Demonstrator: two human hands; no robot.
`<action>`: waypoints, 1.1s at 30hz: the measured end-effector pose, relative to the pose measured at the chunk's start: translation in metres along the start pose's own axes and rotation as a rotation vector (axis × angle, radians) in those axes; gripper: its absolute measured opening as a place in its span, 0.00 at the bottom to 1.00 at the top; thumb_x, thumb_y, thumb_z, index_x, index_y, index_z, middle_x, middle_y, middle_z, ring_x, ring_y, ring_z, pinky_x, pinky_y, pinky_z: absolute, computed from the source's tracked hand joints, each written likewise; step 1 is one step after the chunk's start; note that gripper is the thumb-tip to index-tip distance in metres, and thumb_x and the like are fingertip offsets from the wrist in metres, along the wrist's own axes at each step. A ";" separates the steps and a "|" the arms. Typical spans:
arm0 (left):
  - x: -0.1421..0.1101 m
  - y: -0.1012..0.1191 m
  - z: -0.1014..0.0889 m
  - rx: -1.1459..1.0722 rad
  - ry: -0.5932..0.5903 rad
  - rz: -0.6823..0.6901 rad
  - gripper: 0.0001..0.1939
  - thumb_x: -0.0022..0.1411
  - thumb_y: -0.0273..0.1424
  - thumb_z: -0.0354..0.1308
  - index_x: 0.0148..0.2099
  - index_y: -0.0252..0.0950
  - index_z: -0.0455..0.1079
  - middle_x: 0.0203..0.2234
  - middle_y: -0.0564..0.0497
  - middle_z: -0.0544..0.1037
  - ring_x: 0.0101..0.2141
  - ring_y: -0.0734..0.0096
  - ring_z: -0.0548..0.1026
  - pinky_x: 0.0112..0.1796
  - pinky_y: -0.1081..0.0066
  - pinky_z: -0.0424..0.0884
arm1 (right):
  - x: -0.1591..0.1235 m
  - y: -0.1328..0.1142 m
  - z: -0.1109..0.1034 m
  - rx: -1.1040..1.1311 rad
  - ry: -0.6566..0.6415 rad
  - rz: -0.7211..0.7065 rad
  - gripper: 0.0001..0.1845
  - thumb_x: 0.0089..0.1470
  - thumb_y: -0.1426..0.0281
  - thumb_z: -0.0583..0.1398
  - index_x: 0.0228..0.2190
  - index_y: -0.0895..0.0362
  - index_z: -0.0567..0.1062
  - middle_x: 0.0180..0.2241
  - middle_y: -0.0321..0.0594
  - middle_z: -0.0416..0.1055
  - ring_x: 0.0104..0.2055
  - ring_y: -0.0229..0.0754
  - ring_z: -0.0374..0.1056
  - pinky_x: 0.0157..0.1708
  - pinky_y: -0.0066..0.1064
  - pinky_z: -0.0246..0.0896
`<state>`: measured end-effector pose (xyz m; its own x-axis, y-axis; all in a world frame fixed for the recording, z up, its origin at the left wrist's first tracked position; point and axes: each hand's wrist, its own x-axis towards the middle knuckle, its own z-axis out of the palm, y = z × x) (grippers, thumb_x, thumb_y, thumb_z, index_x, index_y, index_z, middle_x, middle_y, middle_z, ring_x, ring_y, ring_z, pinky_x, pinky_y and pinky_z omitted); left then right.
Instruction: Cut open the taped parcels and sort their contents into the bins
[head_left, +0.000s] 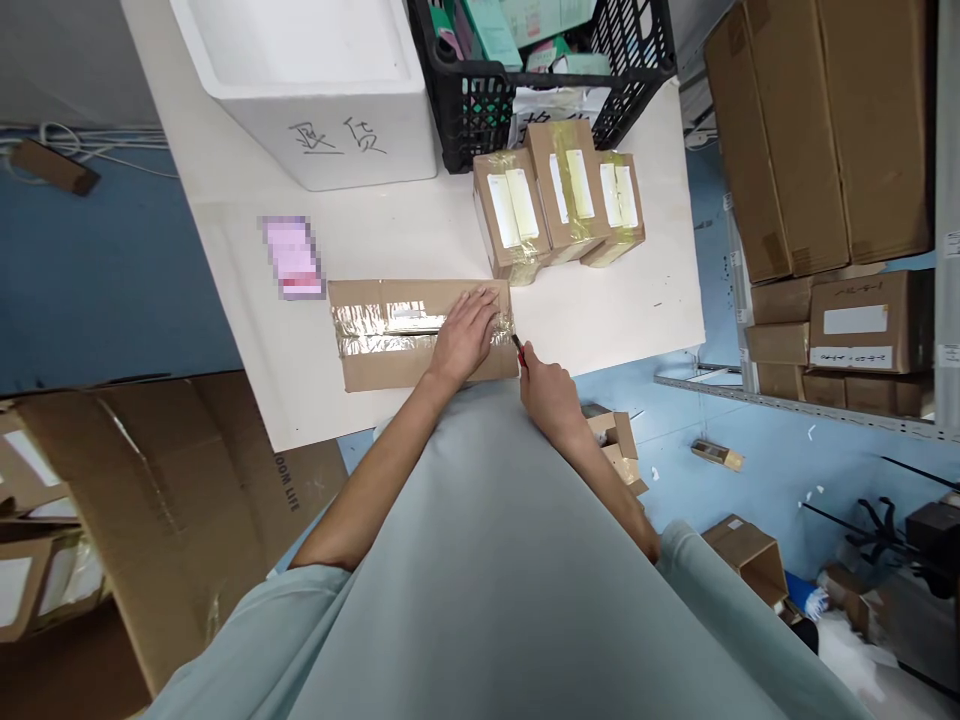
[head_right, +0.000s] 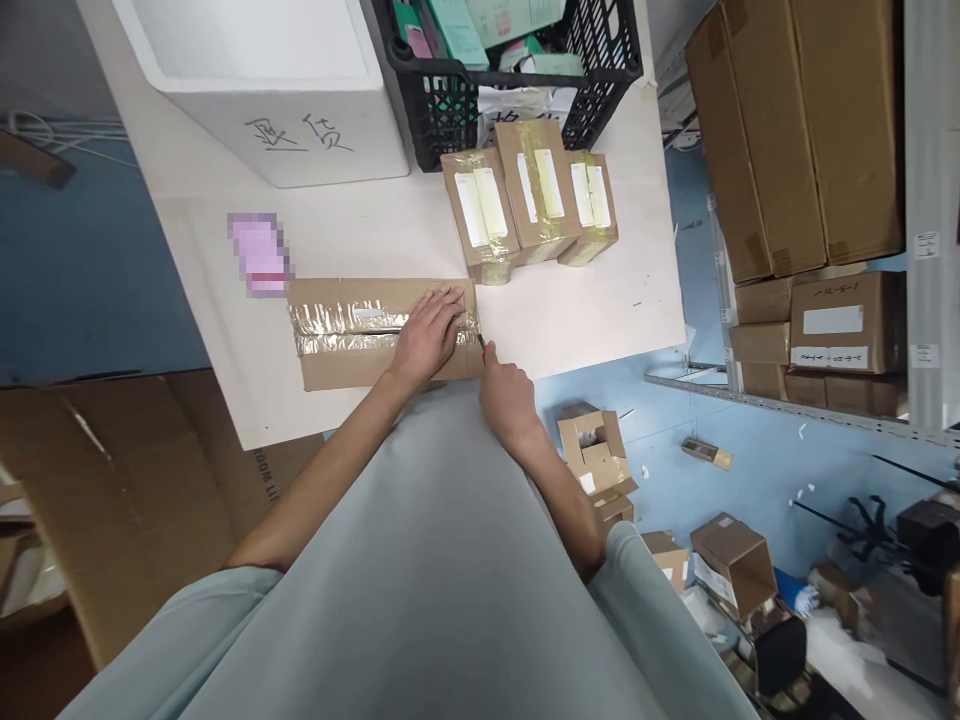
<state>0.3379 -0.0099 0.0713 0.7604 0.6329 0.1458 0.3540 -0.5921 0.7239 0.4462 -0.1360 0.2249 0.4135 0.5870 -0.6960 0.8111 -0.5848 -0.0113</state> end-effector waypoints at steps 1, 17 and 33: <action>0.000 0.001 0.000 0.002 -0.003 -0.001 0.23 0.86 0.40 0.41 0.63 0.39 0.75 0.73 0.41 0.75 0.78 0.54 0.66 0.79 0.39 0.58 | -0.002 0.000 0.002 -0.002 -0.009 0.001 0.33 0.81 0.68 0.43 0.81 0.59 0.56 0.52 0.61 0.84 0.56 0.58 0.82 0.54 0.44 0.74; -0.004 0.007 -0.005 0.001 -0.017 0.010 0.22 0.85 0.41 0.44 0.63 0.38 0.75 0.74 0.39 0.73 0.79 0.51 0.64 0.80 0.36 0.55 | 0.006 0.007 -0.015 0.048 0.134 -0.077 0.33 0.81 0.67 0.45 0.81 0.56 0.57 0.55 0.56 0.85 0.56 0.59 0.82 0.57 0.43 0.72; -0.007 0.006 -0.003 0.002 -0.027 0.007 0.22 0.84 0.39 0.44 0.66 0.40 0.74 0.75 0.41 0.73 0.79 0.52 0.63 0.80 0.36 0.54 | -0.017 -0.009 0.005 -0.068 0.025 -0.005 0.34 0.78 0.76 0.47 0.79 0.62 0.58 0.51 0.64 0.83 0.55 0.56 0.83 0.53 0.40 0.76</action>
<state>0.3328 -0.0162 0.0769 0.7773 0.6151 0.1325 0.3499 -0.5977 0.7214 0.4298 -0.1439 0.2331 0.4186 0.6041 -0.6781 0.8392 -0.5427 0.0347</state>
